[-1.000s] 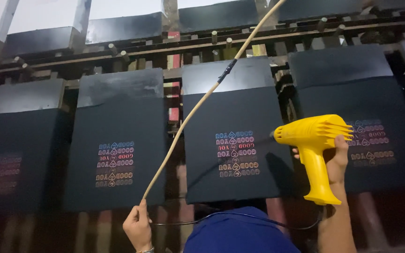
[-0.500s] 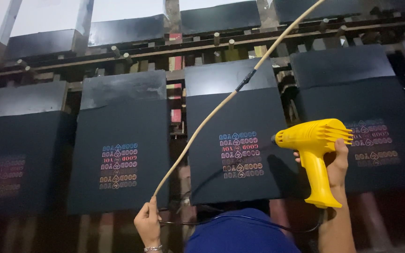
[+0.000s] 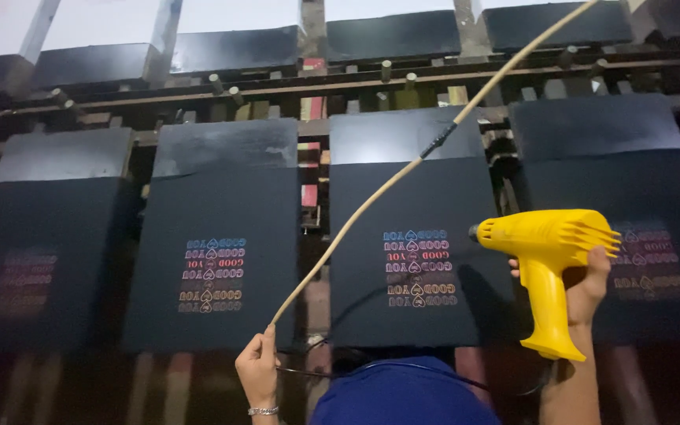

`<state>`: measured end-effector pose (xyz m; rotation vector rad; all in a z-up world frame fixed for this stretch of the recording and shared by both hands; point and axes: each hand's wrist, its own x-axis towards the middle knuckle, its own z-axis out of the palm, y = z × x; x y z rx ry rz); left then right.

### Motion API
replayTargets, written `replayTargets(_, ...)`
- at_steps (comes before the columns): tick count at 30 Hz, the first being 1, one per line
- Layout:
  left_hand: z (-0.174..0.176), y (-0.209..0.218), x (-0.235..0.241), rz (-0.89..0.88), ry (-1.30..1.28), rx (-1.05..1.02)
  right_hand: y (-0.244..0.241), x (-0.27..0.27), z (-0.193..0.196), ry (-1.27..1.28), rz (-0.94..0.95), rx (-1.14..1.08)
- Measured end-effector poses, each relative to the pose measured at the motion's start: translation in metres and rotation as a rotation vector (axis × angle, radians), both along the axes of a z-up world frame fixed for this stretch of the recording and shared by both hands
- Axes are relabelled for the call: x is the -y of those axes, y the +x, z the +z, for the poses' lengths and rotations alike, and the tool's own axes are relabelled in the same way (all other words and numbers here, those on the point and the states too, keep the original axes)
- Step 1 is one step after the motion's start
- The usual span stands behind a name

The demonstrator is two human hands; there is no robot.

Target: Using a handheld heat gun to dry and cure screen-printed ink on a row of black t-shirts mounted on boards.

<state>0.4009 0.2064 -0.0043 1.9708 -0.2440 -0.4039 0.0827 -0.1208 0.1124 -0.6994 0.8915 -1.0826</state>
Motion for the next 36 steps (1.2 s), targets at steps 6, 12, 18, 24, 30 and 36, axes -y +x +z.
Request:
replayTargets(6, -0.02, 0.012, -0.019, -0.018, 0.009, 0.026, -0.007, 0.015, -0.022, -0.03, -0.032, 0.212)
replayTargets(12, -0.016, 0.025, -0.029, -0.005, -0.008, 0.068, 0.008, 0.013, -0.013, -0.056, -0.17, 0.175)
replayTargets(18, -0.015, 0.032, -0.038, 0.014, 0.008, 0.107, 0.008, 0.019, -0.027, -0.038, -0.132, 0.18)
replayTargets(24, -0.005, 0.033, -0.038, 0.004, 0.001, 0.108, 0.018, 0.025, -0.014, -0.093, -0.031, 0.093)
replayTargets(30, -0.006, 0.032, -0.036, -0.04, -0.057, 0.154, 0.008, 0.075, -0.063, -0.06, 0.173, -0.139)
replayTargets(36, 0.011, 0.022, -0.032, -0.035, -0.122, 0.138, 0.087, 0.044, -0.003, -0.063, 0.284, -0.632)
